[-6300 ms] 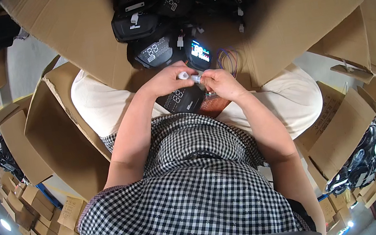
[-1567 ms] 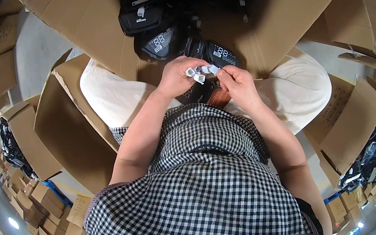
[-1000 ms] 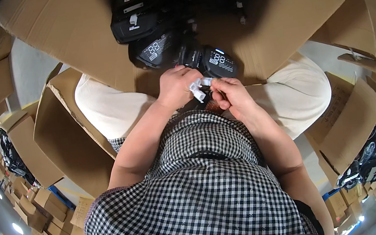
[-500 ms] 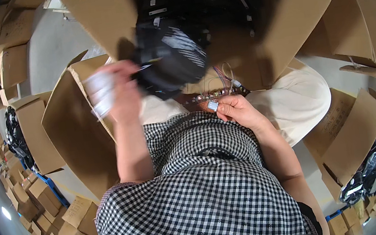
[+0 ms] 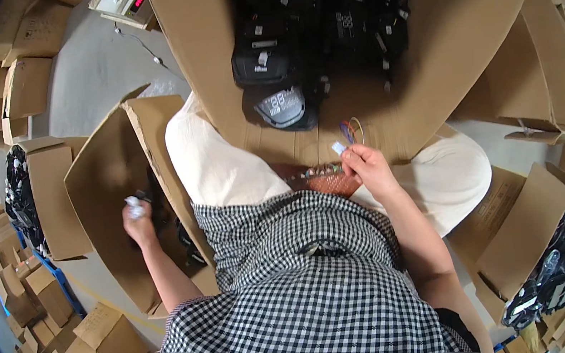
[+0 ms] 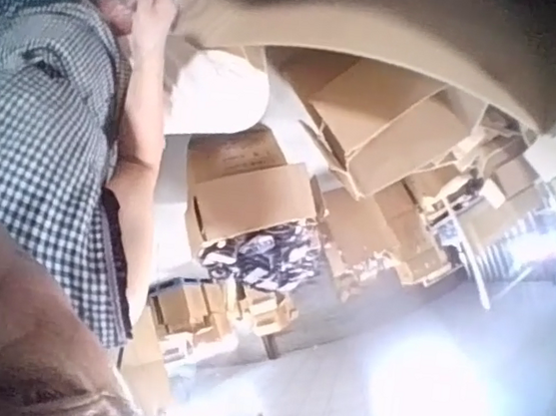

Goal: The person inspects electronic display units by hand, checking their wire harnesses and connectors.

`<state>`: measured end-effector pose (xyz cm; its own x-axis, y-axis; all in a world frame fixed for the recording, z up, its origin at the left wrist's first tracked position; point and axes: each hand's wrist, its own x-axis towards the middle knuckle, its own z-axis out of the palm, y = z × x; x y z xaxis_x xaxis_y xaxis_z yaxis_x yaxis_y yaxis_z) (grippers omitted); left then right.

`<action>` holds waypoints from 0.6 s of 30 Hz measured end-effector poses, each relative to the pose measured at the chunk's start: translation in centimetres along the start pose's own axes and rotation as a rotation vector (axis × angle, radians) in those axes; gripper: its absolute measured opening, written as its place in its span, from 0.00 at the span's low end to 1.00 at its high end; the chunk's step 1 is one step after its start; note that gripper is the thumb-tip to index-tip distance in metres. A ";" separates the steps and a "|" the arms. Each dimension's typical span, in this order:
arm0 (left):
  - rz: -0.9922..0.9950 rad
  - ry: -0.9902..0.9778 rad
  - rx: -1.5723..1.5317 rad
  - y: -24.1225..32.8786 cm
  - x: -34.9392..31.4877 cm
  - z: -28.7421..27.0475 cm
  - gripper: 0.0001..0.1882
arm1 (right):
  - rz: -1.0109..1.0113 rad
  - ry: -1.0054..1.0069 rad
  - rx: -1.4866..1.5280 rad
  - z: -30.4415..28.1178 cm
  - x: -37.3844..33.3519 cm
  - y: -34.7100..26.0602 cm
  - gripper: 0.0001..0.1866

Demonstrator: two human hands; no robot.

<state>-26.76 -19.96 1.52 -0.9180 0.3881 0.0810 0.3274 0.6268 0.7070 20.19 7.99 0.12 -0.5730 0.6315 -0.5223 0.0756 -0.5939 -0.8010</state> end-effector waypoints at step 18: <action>1.034 -0.592 0.059 45.6 1.8 35.8 0.25 | -0.382 -0.109 -0.618 -2.8 3.4 -12.4 0.09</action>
<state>-5.43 33.50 8.73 0.0272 0.9689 0.2458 0.8750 -0.1420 0.4628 19.56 18.85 7.45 -0.7270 0.6659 -0.1675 0.2824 0.0676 -0.9569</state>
